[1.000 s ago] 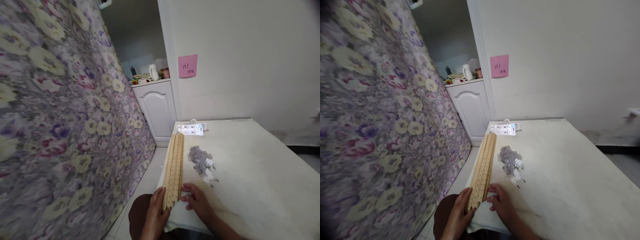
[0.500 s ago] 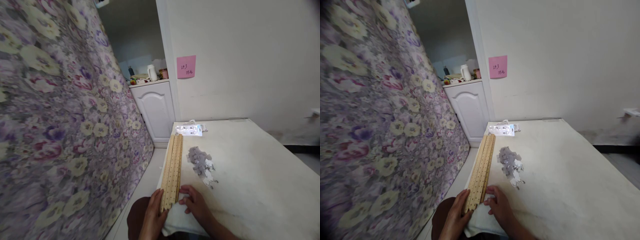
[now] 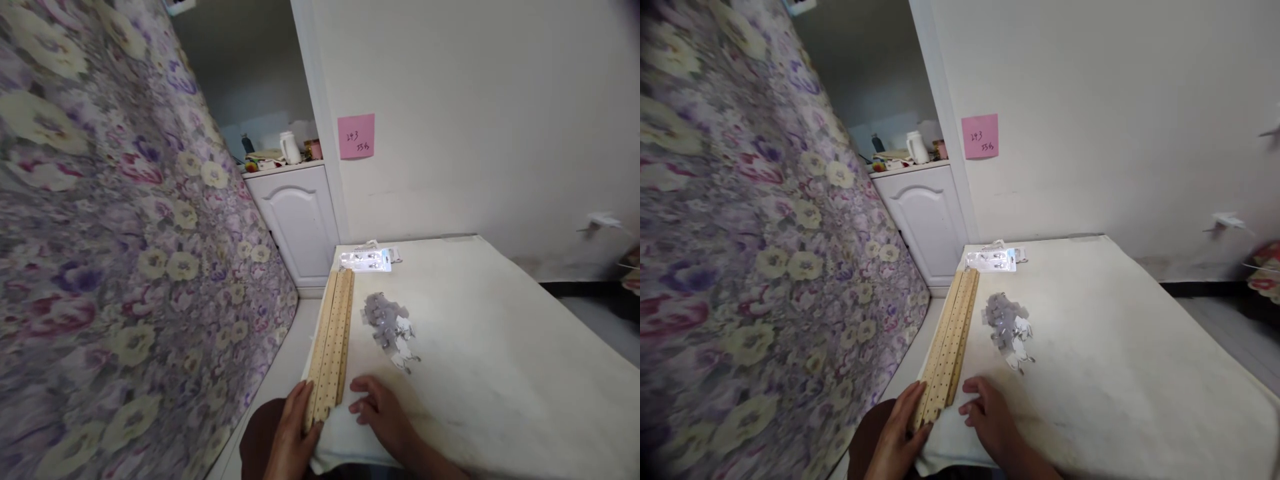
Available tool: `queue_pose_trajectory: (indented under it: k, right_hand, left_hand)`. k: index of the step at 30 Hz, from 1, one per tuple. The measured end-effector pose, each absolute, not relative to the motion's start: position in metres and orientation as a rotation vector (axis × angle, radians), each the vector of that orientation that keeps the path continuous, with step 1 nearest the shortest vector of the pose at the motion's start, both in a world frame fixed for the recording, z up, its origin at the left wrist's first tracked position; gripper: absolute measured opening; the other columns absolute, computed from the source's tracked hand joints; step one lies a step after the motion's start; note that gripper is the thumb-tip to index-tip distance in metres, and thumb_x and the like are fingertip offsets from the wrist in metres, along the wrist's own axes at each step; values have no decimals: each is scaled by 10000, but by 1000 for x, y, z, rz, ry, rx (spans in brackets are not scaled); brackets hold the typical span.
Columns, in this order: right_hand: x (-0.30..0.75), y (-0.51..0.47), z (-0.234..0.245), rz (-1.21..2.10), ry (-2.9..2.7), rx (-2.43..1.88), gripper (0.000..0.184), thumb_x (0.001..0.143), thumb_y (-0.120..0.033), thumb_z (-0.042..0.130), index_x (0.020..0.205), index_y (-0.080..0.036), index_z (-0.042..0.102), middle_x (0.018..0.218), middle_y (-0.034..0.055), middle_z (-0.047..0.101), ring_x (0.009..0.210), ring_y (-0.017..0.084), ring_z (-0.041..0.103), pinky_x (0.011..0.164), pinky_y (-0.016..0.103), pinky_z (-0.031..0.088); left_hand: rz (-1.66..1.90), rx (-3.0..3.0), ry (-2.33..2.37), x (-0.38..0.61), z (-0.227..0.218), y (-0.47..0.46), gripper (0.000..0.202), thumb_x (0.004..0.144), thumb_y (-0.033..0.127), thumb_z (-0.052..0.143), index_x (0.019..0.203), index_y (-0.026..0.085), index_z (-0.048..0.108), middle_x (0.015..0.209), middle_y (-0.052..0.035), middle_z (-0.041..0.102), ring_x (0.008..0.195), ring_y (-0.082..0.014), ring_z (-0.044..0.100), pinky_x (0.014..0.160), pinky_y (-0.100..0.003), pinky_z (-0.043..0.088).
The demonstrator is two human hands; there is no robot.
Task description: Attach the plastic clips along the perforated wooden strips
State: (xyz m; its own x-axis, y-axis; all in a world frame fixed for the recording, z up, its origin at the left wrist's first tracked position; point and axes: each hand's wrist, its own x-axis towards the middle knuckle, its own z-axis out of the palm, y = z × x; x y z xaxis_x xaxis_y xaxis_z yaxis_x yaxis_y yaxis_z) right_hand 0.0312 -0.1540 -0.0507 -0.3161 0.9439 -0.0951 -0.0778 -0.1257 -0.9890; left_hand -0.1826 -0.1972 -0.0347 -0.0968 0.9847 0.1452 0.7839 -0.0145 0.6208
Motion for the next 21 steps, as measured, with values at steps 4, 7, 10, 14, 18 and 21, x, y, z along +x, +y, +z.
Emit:
queue_pose_trajectory:
  k: [4,7,10,14,18,21]
  right_hand:
    - [56,-157,-48,1550,-1391,-1059,251,710,-173,519,958,-182,558,1023,80,623,822,179,650,659,287,520]
    - [82,-157,-43,1504,-1456,-1094,195,716,-181,524,905,-178,571,938,66,642,768,172,641,634,279,505]
    - [109,-154,-41,1456,-1477,-1110,170,726,-182,502,883,-182,567,903,58,644,739,173,638,606,276,501]
    - [134,-139,-42,1303,-1533,-1180,197,741,-166,427,878,-191,565,863,49,639,726,183,635,538,260,481]
    - [143,-119,-38,1006,-1723,-1207,200,742,-130,408,820,-195,581,767,22,641,710,171,610,657,282,471]
    - [144,-108,-35,852,-1795,-1208,214,756,-117,400,824,-192,590,759,25,637,735,177,597,708,292,459]
  left_hand:
    - [803,1899,1958,-183,-26,-205,538,772,283,553,1302,209,495,1406,-88,440,1293,-258,424,1063,-423,375]
    - [914,1927,1997,-176,-15,-212,472,798,348,547,1254,224,536,1343,-80,502,1253,-258,468,1046,-432,397]
    - [1079,1924,1983,-153,-5,-216,360,818,378,533,1136,226,603,1192,-68,606,1131,-248,566,974,-401,473]
    - [987,2004,1759,-104,-4,-211,289,855,347,512,1104,243,616,1151,-67,631,1091,-218,589,945,-356,495]
    - [928,2110,1522,-62,-13,-195,252,881,291,480,1082,222,614,1100,-96,634,1035,-200,599,903,-325,508]
    - [920,2111,1464,-46,-20,-181,222,899,242,435,1041,221,605,1045,-83,620,996,-184,582,876,-318,497]
